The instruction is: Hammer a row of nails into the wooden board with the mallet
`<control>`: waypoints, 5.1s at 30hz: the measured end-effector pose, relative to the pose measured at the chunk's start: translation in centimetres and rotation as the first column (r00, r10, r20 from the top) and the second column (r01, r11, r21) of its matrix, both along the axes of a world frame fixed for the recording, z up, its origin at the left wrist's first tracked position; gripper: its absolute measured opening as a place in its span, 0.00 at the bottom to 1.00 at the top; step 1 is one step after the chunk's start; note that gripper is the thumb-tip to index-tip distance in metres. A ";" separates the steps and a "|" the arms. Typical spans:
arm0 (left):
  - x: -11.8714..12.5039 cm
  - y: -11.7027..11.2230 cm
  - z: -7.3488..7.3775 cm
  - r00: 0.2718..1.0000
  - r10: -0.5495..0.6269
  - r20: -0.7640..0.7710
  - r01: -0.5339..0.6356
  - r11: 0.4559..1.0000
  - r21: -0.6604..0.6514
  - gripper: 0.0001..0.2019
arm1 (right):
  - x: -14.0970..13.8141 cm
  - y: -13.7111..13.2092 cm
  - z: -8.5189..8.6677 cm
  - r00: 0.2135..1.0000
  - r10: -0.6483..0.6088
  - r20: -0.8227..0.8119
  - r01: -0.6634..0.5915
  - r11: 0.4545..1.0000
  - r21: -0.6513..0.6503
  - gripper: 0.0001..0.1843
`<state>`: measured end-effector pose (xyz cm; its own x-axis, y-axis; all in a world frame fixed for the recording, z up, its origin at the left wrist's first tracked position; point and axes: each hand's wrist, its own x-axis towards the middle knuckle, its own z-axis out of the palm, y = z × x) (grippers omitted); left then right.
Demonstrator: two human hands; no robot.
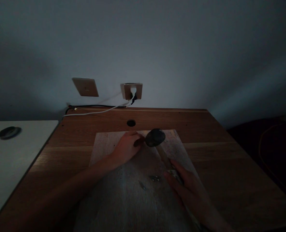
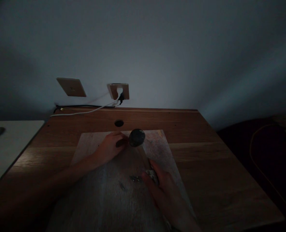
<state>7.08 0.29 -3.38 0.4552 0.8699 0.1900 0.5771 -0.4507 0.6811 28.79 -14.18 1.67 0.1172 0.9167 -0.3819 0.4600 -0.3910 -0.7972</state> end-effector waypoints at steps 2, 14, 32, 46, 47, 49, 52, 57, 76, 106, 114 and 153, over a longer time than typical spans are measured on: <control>0.0 0.0 0.1 1.000 0.017 0.019 -0.017 1.000 -0.021 0.09 | -0.6 0.3 0.6 1.000 0.003 -0.020 -0.003 1.000 -0.016 0.35; 0.1 -0.1 0.0 0.997 0.048 0.056 -0.044 0.996 -0.071 0.25 | -0.3 0.9 0.1 0.983 0.184 0.014 -0.185 0.982 0.027 0.31; 1.4 -9.9 4.7 0.734 -0.243 -0.634 0.616 0.630 0.473 0.07 | 3.4 -2.2 -0.5 0.981 -0.173 -0.084 0.173 0.985 -0.005 0.42; -2.0 -2.8 2.5 0.985 -0.077 -0.157 0.113 0.966 0.233 0.09 | 2.4 -2.8 -0.9 0.981 -0.193 -0.030 0.192 0.981 -0.022 0.39; -2.5 -1.9 2.1 0.997 -0.002 -0.079 0.012 0.992 0.128 0.09 | 2.3 -2.7 -1.0 0.985 -0.171 -0.024 0.171 0.985 -0.030 0.40; -3.3 -0.8 1.5 0.995 0.094 0.015 -0.093 0.995 -0.042 0.09 | 2.2 -2.6 -1.3 0.989 -0.146 0.006 0.146 0.989 0.007 0.39; -3.6 -0.5 0.9 0.996 0.071 0.046 -0.064 0.988 -0.141 0.08 | 2.6 -2.4 -2.1 0.984 -0.153 0.095 0.144 0.985 0.097 0.37; -3.4 -0.9 0.5 0.999 0.029 0.031 -0.026 0.996 -0.085 0.10 | 2.9 -2.2 -2.7 0.987 -0.115 0.116 0.119 0.992 -0.035 0.41; -3.3 -0.7 0.6 0.999 0.037 -0.006 -0.037 0.996 -0.084 0.09 | -0.9 -0.5 0.5 0.998 0.008 -0.056 -0.009 1.000 -0.009 0.32; -3.4 -0.9 1.2 0.997 0.070 0.032 -0.066 0.991 -0.113 0.23 | -1.5 0.0 -0.6 0.990 0.139 0.022 -0.140 0.988 0.065 0.31; 0.5 -7.5 4.7 0.763 -0.325 -0.558 0.587 0.710 0.389 0.05 | 2.7 -2.3 -1.3 0.994 -0.112 0.015 0.111 0.993 0.032 0.38; -6.3 -0.5 1.3 0.999 0.030 0.031 -0.027 0.996 -0.085 0.06 | -2.2 0.3 1.0 0.976 0.171 -0.138 -0.176 0.984 -0.025 0.31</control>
